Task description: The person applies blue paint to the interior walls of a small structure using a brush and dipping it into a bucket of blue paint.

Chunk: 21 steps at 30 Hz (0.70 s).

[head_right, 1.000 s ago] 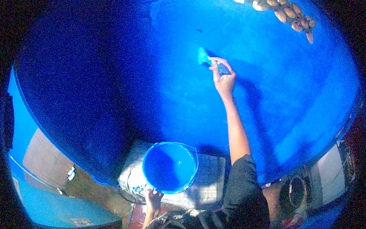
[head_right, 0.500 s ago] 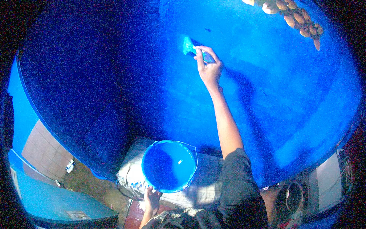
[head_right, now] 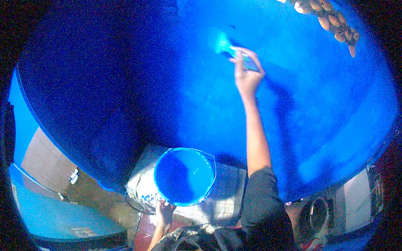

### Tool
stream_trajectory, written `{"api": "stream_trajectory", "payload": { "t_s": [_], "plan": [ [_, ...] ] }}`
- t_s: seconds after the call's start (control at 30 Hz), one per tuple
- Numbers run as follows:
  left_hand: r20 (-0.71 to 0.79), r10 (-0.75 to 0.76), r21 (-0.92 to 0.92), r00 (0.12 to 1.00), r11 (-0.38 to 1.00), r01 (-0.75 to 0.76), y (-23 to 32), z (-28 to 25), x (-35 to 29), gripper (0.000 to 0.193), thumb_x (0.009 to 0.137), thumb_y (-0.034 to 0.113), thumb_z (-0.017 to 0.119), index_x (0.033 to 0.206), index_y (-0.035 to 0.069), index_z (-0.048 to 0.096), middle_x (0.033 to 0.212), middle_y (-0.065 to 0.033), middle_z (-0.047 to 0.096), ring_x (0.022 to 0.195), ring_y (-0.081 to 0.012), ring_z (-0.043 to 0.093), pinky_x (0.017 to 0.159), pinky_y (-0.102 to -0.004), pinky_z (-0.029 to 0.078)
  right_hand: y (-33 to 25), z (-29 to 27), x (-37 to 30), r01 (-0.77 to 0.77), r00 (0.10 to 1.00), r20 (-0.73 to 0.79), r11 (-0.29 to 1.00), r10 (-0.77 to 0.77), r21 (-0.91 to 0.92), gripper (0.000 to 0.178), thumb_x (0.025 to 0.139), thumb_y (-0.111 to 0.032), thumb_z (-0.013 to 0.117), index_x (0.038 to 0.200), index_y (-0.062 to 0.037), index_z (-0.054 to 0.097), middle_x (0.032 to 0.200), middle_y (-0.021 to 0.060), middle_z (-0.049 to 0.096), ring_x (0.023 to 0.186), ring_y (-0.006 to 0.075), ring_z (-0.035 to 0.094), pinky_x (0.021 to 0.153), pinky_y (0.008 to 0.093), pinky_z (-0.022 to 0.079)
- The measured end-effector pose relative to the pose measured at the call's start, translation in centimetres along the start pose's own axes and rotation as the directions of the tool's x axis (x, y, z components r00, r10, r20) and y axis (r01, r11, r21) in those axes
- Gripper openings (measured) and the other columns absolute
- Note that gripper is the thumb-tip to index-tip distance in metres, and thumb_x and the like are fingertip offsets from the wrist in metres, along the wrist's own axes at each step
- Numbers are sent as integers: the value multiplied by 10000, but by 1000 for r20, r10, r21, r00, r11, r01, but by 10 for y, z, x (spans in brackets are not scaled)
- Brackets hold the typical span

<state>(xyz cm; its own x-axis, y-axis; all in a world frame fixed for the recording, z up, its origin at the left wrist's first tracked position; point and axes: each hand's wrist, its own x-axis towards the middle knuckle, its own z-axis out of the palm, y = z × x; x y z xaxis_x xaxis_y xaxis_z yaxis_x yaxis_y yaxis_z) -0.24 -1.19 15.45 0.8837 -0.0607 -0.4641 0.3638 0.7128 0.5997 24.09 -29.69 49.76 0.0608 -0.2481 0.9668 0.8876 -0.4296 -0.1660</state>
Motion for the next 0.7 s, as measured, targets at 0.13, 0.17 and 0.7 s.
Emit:
{"api": "stream_trajectory", "payload": {
  "t_s": [0.13,0.17,0.7],
  "plan": [
    [63,74,-44,995,997,-71,0,2,-7,318,815,303,562,1073,130,495,1016,3,538,924,-181,500,896,-387,388,22,65,-4,-70,988,143,996,62,49,148,886,-111,647,965,15,648,897,97,684,710,164,684,604,252,534],
    [30,62,-48,998,997,-61,0,3,-9,310,815,300,563,1065,130,495,1012,4,539,911,-178,497,890,-382,390,27,71,-2,-60,984,172,998,55,26,151,883,-113,652,967,12,650,899,88,685,713,159,684,602,248,531],
    [-18,69,-43,997,997,-70,7,-1,-15,457,807,313,559,1202,104,468,1165,-43,538,1030,-239,521,971,-448,370,13,14,-51,-148,964,221,989,147,-12,115,868,-47,642,974,-5,650,975,99,669,816,159,653,677,283,567]
  ]
}}
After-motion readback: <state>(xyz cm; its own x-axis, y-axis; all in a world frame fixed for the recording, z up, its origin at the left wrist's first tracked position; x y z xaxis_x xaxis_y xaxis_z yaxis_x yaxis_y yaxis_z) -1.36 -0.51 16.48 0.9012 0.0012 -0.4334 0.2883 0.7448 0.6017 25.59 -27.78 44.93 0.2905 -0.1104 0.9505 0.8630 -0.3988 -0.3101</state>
